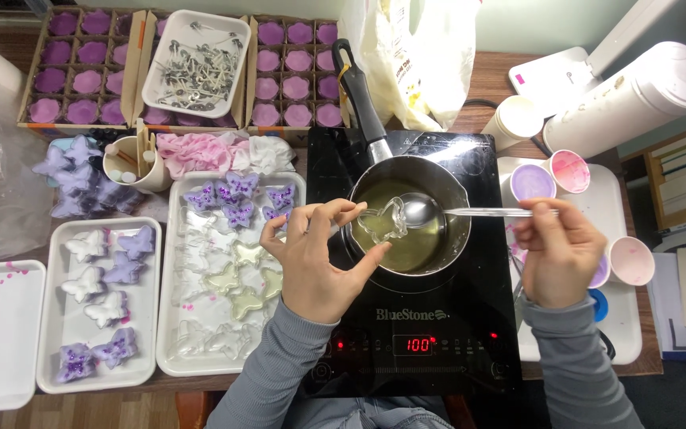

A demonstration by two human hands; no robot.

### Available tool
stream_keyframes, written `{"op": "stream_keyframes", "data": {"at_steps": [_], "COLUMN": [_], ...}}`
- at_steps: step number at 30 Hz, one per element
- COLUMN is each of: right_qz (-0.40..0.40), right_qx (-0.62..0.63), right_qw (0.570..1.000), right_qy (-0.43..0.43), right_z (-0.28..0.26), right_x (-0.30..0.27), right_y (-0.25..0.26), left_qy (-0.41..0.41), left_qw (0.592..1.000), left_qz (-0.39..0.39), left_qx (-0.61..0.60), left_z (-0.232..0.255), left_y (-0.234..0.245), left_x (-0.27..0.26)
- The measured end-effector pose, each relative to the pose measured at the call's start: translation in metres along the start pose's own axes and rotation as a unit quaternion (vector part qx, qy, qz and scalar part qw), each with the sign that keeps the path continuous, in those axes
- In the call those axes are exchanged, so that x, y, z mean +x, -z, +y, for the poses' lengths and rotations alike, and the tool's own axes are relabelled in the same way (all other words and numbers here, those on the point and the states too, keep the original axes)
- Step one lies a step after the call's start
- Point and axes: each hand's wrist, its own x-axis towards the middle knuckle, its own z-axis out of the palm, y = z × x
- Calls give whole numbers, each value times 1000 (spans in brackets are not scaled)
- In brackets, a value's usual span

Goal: Pouring melted wax from a pot on a hot plate into butterfly-shaped molds using a spoon.

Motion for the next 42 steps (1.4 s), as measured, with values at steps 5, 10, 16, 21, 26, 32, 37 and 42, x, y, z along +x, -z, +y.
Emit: {"op": "stream_keyframes", "data": {"at_steps": [5,10,16,21,26,32,37,42], "right_qz": [-53,-86,-107,-141,-102,-103,-191,-284], "right_qx": [-54,-95,-145,-150,-291,-388,-378,-370], "right_qw": [997,991,982,978,948,874,838,819], "right_qy": [3,-25,-51,-28,79,275,343,334], "right_z": [-1,1,-2,-7,-18,-55,-81,-87], "right_x": [-5,-3,-3,-5,-11,-26,-37,-45], "right_y": [-16,-22,-24,-31,-38,-61,-84,-103], "left_qy": [-3,-15,-26,-30,-27,-25,-34,-18], "left_qw": [1000,1000,1000,1000,1000,1000,999,1000], "left_qz": [0,7,6,4,1,-1,13,2], "left_qx": [1,2,0,-2,-3,-6,-11,-15], "left_z": [1,0,1,0,-1,2,4,2], "left_y": [0,1,2,1,4,11,16,26], "left_x": [-1,-2,-3,-6,-8,-9,-12,-18]}}
